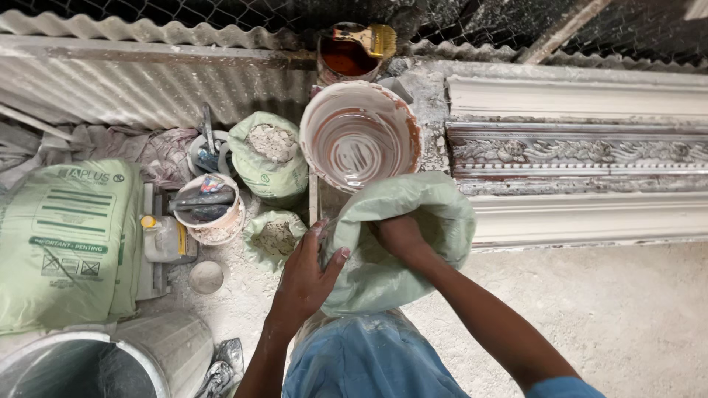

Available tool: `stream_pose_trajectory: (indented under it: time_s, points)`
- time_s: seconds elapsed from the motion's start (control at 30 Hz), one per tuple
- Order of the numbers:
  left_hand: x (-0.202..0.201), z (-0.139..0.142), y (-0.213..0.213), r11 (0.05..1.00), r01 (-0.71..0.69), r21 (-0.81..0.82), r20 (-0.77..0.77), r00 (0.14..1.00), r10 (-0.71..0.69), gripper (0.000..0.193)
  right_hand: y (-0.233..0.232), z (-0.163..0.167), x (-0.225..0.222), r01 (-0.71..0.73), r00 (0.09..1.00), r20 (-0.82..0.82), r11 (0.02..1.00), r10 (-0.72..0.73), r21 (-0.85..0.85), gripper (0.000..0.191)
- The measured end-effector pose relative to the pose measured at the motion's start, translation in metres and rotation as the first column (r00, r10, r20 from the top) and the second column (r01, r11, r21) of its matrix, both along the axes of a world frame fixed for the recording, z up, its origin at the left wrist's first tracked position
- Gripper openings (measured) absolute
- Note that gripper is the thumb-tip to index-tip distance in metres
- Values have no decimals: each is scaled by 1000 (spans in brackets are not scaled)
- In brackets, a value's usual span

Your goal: The person fills a pink cup with water from a tap and pours it into a white bucket. Then they scoop white powder from a green sack into the bucket and stir the mixture by hand.

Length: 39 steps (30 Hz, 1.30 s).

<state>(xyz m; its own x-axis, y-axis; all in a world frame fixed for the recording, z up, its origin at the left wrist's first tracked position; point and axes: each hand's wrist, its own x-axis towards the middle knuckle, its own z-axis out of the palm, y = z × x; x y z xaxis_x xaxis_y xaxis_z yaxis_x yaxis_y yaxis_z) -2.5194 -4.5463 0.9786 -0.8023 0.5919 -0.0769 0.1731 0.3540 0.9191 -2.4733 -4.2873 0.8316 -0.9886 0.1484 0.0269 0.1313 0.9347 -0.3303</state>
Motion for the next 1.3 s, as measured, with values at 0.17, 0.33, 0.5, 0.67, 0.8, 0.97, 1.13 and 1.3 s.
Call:
stream_pose_trajectory:
  time_s: [0.17, 0.33, 0.5, 0.67, 0.8, 0.97, 1.13, 1.3]
  points:
    - [11, 6, -4, 989, -128, -72, -606, 793, 58, 56, -12, 130, 40, 89, 979, 202, 902, -1, -422, 21]
    - [29, 13, 10, 972, 187, 143, -653, 755, -49, 51, -30, 190, 58, -244, 958, -270, 781, 101, -575, 17]
    - [20, -12, 3, 950, 253, 181, -337, 924, -182, 17, -34, 175, 59, -246, 957, -280, 709, 72, -660, 17]
    - [-38, -55, -44, 935, -169, 313, -42, 981, 191, 31, -2, 133, 51, -4, 993, 89, 793, 73, -609, 33]
    - [-91, -105, -93, 913, -404, 54, -44, 913, 406, 30, 1, 86, 40, -38, 897, 429, 986, 106, -165, 51]
    - [-106, -202, -155, 875, -465, -132, 129, 867, 481, 37, -12, 40, 30, -157, 873, 485, 972, 55, 172, 74]
    - [-86, -237, -167, 677, -516, -524, -396, 852, 343, 67, -12, 12, 16, -73, 877, 473, 947, -89, 312, 89]
    - [-9, -136, -80, 963, -269, -9, 111, 957, 268, 60, -6, -30, 2, 113, 939, 299, 975, -168, 193, 53]
